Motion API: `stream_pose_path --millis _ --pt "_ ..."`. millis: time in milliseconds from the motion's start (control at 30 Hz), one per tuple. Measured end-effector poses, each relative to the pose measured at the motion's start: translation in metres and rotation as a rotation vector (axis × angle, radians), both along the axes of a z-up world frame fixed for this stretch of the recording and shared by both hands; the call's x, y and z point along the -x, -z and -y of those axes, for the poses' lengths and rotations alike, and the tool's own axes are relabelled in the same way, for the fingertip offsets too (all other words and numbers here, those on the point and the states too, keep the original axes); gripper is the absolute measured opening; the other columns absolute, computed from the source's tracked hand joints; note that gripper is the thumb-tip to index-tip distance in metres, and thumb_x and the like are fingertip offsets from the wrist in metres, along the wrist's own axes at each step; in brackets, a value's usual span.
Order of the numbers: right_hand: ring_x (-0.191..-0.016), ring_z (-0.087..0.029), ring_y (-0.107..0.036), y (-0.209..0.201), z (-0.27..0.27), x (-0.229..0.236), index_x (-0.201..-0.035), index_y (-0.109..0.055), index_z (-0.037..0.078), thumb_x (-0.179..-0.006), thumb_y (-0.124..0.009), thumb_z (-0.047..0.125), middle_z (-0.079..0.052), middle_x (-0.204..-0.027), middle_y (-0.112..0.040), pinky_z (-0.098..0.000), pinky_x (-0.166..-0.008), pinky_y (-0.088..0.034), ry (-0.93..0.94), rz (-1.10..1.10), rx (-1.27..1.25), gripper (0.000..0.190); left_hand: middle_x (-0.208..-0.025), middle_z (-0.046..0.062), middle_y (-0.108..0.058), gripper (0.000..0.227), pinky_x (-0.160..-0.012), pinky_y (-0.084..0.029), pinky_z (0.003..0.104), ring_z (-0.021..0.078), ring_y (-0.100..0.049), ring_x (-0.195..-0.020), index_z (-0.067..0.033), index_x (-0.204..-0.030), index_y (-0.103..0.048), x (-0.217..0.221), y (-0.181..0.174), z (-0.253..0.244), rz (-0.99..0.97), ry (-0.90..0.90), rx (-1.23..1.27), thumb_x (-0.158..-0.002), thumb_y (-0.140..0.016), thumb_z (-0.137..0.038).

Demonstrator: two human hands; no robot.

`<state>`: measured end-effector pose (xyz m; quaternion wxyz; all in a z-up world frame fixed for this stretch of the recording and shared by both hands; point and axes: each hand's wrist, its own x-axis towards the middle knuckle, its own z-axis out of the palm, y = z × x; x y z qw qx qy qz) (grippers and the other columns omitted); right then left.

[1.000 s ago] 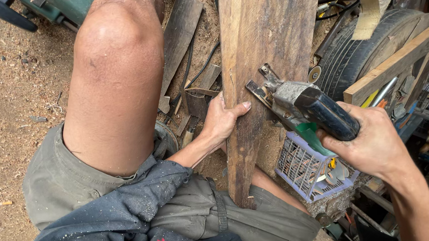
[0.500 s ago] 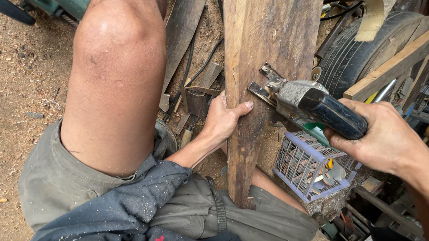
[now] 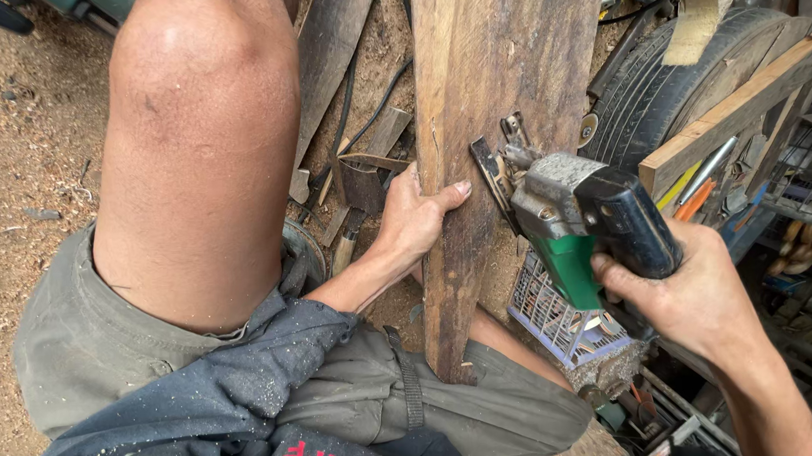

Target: The person uses a green jigsaw to cut a long, dark wooden plank into smaller pieces. They guide the saw along the wood, periodically repositioning the plank and removing cut sections. The task is performed while sitting on the ground in a cluttered workshop.

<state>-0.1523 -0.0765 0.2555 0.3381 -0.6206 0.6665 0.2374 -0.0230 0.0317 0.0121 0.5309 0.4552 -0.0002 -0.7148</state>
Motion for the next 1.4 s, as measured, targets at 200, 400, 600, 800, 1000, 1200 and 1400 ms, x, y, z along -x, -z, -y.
stream_pose_path --millis 200,400,600,800,1000,1200,1400 --pt "-0.062 -0.02 -0.069 -0.003 0.021 0.001 -0.086 -0.078 0.004 -0.077 -0.079 0.011 -0.009 -0.072 -0.071 -0.0357 -0.065 -0.057 -0.078 -0.175 -0.074 0.012 -0.105 0.015 -0.075 0.035 -0.085 -0.057 0.032 0.0167 -0.071 -0.092 0.0066 -0.12 -0.062 -0.003 -0.004 0.002 0.018 0.007 0.011 -0.088 -0.071 -0.003" --pt "-0.063 -0.014 -0.066 -0.003 0.026 0.005 -0.091 -0.076 0.003 -0.073 -0.079 0.009 -0.007 -0.072 -0.071 -0.0319 -0.063 -0.054 -0.133 -0.163 -0.049 0.02 -0.105 0.016 -0.075 0.035 -0.084 -0.058 0.033 0.0178 -0.072 -0.091 0.0074 -0.12 -0.062 -0.002 -0.004 0.001 0.01 0.012 -0.021 -0.087 -0.071 -0.003" --pt "-0.061 -0.019 -0.058 -0.001 0.021 0.013 -0.095 -0.073 0.003 -0.077 -0.083 0.008 -0.01 -0.066 -0.069 -0.0373 -0.055 -0.052 -0.131 -0.183 -0.056 0.022 -0.105 0.015 -0.075 0.035 -0.084 -0.058 0.032 0.0172 -0.071 -0.091 0.0069 -0.119 -0.062 0.0 -0.002 0.001 0.001 -0.024 0.005 -0.087 -0.072 -0.003" --pt "-0.054 -0.022 -0.066 -0.002 0.053 0.007 -0.093 -0.075 0.005 -0.073 -0.077 0.009 -0.007 -0.066 -0.067 -0.039 -0.062 -0.055 -0.317 -0.317 -0.21 0.021 -0.103 0.015 -0.076 0.034 -0.083 -0.058 0.032 0.0171 -0.071 -0.089 0.0058 -0.118 -0.064 -0.003 -0.007 0.001 0.016 0.018 -0.026 -0.087 -0.072 -0.004" --pt "-0.055 -0.021 -0.067 0.0 0.07 -0.007 -0.115 -0.074 0.012 -0.067 -0.081 0.011 -0.007 -0.066 -0.072 -0.0372 -0.061 -0.059 -0.448 -0.326 -0.279 0.048 -0.102 0.014 -0.076 0.032 -0.081 -0.059 0.032 0.0162 -0.072 -0.088 0.0049 -0.117 -0.063 -0.003 -0.007 0.002 -0.009 0.0 -0.032 -0.087 -0.073 -0.003" --pt "-0.058 -0.021 -0.067 0.006 0.09 -0.008 -0.118 -0.076 0.013 -0.08 -0.078 0.013 -0.009 -0.07 -0.076 -0.0359 -0.066 -0.059 -0.562 -0.507 -0.428 0.038 -0.102 0.011 -0.076 0.031 -0.08 -0.058 0.031 0.014 -0.071 -0.086 0.0032 -0.116 -0.065 0.003 -0.002 0.001 0.033 0.004 -0.039 -0.087 -0.073 -0.003" --pt "-0.054 -0.019 -0.071 0.011 0.101 0.002 -0.131 -0.064 0.014 -0.072 -0.082 0.019 -0.008 -0.073 -0.082 -0.0339 -0.065 -0.058 -0.642 -0.377 -0.403 0.062 -0.104 0.01 -0.074 0.034 -0.083 -0.057 0.031 0.015 -0.068 -0.089 0.0036 -0.118 -0.064 0.0 -0.001 0.002 -0.002 0.024 0.028 -0.085 -0.072 0.002"
